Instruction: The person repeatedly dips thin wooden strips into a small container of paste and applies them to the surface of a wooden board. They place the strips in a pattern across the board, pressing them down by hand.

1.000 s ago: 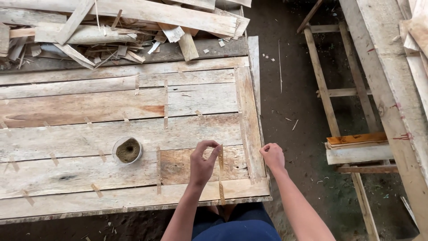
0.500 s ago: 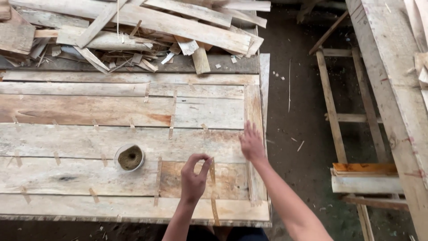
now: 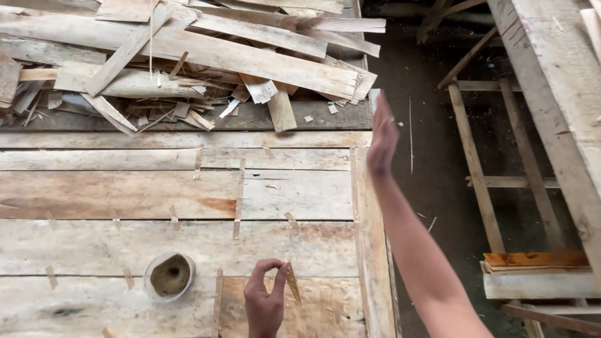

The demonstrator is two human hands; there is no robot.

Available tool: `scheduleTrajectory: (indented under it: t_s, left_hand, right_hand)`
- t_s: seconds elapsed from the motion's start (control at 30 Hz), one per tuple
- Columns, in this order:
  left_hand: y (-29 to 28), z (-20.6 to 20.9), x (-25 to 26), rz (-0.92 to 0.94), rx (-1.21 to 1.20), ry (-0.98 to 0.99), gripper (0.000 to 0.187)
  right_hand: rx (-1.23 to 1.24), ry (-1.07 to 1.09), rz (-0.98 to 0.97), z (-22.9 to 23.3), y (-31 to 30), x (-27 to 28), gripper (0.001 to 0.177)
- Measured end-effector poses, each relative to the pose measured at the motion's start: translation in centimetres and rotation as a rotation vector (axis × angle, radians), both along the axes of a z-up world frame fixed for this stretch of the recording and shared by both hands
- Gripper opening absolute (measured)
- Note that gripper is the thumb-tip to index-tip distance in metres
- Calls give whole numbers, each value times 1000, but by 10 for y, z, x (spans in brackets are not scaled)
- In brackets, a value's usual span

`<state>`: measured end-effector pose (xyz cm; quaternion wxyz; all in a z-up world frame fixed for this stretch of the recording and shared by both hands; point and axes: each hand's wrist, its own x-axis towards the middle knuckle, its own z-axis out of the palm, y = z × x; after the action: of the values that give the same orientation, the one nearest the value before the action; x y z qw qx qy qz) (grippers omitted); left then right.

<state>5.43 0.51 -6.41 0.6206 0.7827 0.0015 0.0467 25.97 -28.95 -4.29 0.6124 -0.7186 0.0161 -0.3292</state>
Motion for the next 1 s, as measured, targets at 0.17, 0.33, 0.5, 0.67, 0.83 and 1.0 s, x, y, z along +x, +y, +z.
scheduleTrajectory:
  t_s: [0.17,0.33,0.5,0.67,0.83,1.0]
  left_hand:
    - [-5,-61,19,68,9,-6,11]
    - [-6,-82,40,88,20,64,12]
    - [-3,-88,55,133,41,156,14]
    - [-7,-94,62,136,-16,147,13]
    - [-12,-106,65,119,-76,124,11]
    - [-13,-91,65,80,-51,133,12]
  right_hand:
    - [151,-518,176,-7,-12,66,57]
    - [-270,480,180,-149,-7,61,60]
    - [209,252,61,-207,-20,98,42]
    - [1267,208,-245,-131,-47,109,61]
    - [24,-410,-54,-104,-11,94,44]
    - [-55,183,-15,-213,-26,107,43]
